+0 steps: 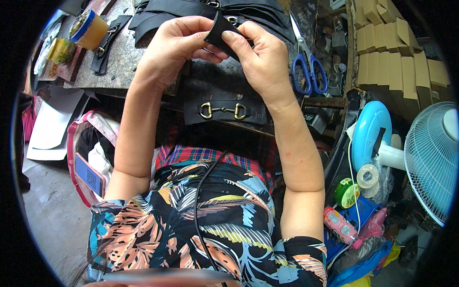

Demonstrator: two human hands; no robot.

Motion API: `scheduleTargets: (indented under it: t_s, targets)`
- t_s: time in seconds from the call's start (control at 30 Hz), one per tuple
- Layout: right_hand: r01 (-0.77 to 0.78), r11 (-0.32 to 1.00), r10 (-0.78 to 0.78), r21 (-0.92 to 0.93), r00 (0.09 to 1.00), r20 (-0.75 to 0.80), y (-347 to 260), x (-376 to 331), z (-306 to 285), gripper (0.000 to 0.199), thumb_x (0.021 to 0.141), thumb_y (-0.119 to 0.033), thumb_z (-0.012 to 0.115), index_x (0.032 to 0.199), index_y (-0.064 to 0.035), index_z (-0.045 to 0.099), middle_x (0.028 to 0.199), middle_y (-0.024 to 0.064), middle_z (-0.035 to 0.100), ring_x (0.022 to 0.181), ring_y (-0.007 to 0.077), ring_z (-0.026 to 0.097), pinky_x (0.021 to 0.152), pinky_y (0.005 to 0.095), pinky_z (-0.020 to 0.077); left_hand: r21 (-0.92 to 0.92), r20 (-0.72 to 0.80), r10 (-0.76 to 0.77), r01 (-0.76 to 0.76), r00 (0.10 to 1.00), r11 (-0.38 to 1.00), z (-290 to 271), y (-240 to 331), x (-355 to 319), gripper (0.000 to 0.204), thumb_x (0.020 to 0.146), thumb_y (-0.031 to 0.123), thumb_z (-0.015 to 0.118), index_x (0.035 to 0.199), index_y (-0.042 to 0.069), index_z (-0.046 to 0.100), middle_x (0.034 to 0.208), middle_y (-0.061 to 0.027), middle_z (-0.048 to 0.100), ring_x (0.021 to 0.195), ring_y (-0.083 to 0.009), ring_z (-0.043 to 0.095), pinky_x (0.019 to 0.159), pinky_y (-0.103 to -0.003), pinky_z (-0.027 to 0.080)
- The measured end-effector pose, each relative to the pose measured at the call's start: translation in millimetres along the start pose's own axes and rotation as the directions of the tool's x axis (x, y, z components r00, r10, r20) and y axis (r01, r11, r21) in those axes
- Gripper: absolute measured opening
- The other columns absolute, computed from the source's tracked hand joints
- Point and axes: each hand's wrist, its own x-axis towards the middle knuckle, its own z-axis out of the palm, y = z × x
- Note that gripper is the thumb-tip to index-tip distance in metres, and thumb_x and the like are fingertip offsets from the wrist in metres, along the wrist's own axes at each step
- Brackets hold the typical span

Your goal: The person assembles black leather straps with brass hardware at a workbench. They thread straps through D-rings and buckles, trim excess strap with scissors, and arrange the finished pieces on the table.

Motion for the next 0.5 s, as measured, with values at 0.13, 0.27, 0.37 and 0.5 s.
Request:
scheduleTargets:
  t_s: [0.13,0.27,0.37,0.5]
  targets:
    - [-0.007,0.998,0.007,-0.058,1.000,0.008,2.9,1.5,-0.9,0.024,0.098,-0.027,0.072,0.094,-0.0041,0.072,0.074,0.0020,0.066,0.067,0.0092,0.059,0.061,0.0256,0.0468,0.001,0.016,0.005,-0.005,1.000,1.000,-4.2,-3.9,1.8,0.026,0.100,0.013,0.064,0.116,-0.007,0.067,0.101,-0.0148,0.074,0.086,-0.0238,0.077,0.080,-0.033,0.065]
    - [-0.009,0.997,0.011,-0.071,1.000,0.028,3.5,1.6,-2.5,0.026,0.099,-0.028,0.071,0.092,-0.0030,0.071,0.072,0.0014,0.064,0.065,0.0086,0.056,0.059,0.0256,0.0450,0.007,0.001,0.032,-0.032,0.999,0.999,0.5,-8.2,2.6,0.025,0.100,0.012,0.063,0.115,-0.007,0.067,0.101,-0.0147,0.074,0.086,-0.0240,0.077,0.081,-0.034,0.065]
    - [-0.011,1.000,0.012,-0.028,1.000,0.011,4.1,2.1,-1.6,0.027,0.101,-0.028,0.069,0.091,-0.0029,0.070,0.071,0.0014,0.063,0.064,0.0080,0.055,0.058,0.0256,0.0444,0.024,-0.005,0.071,-0.071,0.997,0.997,4.0,-8.1,3.9,0.023,0.101,0.011,0.061,0.115,-0.007,0.067,0.102,-0.0144,0.073,0.086,-0.0238,0.077,0.082,-0.034,0.065]
    - [-0.016,1.000,0.016,-0.003,0.998,-0.056,6.0,4.9,0.3,0.027,0.102,-0.028,0.068,0.091,-0.0032,0.071,0.071,0.0019,0.064,0.065,0.0074,0.055,0.058,0.0256,0.0449,-0.063,-0.090,0.096,-0.102,0.991,0.993,11.3,-7.2,0.0,0.024,0.102,0.011,0.061,0.117,-0.006,0.067,0.102,-0.0140,0.074,0.087,-0.0228,0.076,0.082,-0.032,0.064]
